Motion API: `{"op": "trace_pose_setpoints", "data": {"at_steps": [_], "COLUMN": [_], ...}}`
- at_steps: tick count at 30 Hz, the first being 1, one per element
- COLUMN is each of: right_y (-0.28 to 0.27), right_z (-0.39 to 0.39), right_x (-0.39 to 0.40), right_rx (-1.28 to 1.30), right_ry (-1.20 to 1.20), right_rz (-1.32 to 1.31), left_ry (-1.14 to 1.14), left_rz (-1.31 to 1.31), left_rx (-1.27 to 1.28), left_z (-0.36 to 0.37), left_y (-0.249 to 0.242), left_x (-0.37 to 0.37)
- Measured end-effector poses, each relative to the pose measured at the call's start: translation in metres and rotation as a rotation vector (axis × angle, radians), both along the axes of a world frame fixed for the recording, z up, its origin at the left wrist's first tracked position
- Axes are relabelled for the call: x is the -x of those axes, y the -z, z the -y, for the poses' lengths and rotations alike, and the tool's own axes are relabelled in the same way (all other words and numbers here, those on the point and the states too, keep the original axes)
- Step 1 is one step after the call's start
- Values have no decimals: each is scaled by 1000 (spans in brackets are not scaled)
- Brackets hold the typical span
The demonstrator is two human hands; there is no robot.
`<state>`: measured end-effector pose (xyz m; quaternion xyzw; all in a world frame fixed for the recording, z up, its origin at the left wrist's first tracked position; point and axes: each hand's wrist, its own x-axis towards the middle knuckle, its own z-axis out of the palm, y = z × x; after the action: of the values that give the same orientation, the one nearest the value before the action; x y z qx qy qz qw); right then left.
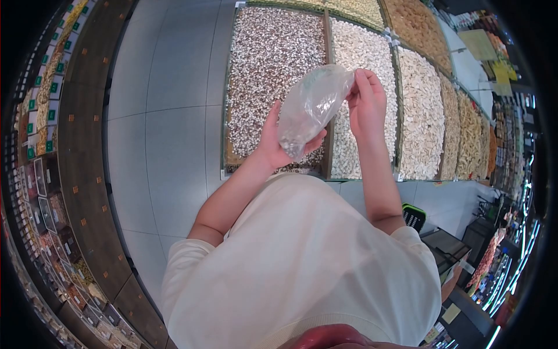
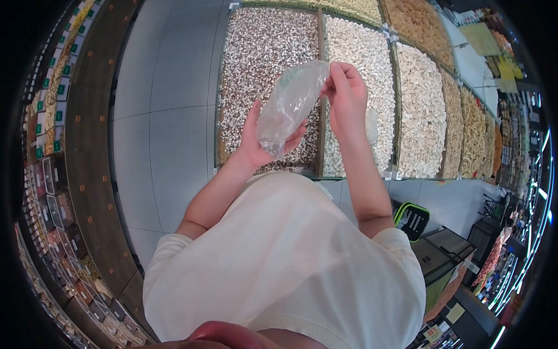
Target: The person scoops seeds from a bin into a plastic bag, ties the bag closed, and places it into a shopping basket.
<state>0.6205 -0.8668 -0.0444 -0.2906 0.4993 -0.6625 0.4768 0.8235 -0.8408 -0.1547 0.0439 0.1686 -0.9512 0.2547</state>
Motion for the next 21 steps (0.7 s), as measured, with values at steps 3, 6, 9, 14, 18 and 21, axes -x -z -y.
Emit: {"op": "trace_pose_setpoints", "data": {"at_steps": [3,6,9,14,18,21], "right_y": [-2,-4,-4,-11,-13,-9], "right_z": [5,9,13,17,20,21], "right_x": [-1,-2,-2,-7,-8,-5], "right_rx": [21,24,25,35,43,53], "right_ry": [-1,-11,7,1,0,-17], "right_rz": [5,3,10,2,11,12], "left_ry": [1,-2,-1,-10,-12,-26], "left_rz": [27,-16,-10,41,17,93], "left_rx": [6,34,54,47,62,28], "left_z": [0,0,0,-1,-2,-3], "left_y": [-1,3,4,-3,-3,-7], "left_x": [0,0,-2,-4,-4,-4]}}
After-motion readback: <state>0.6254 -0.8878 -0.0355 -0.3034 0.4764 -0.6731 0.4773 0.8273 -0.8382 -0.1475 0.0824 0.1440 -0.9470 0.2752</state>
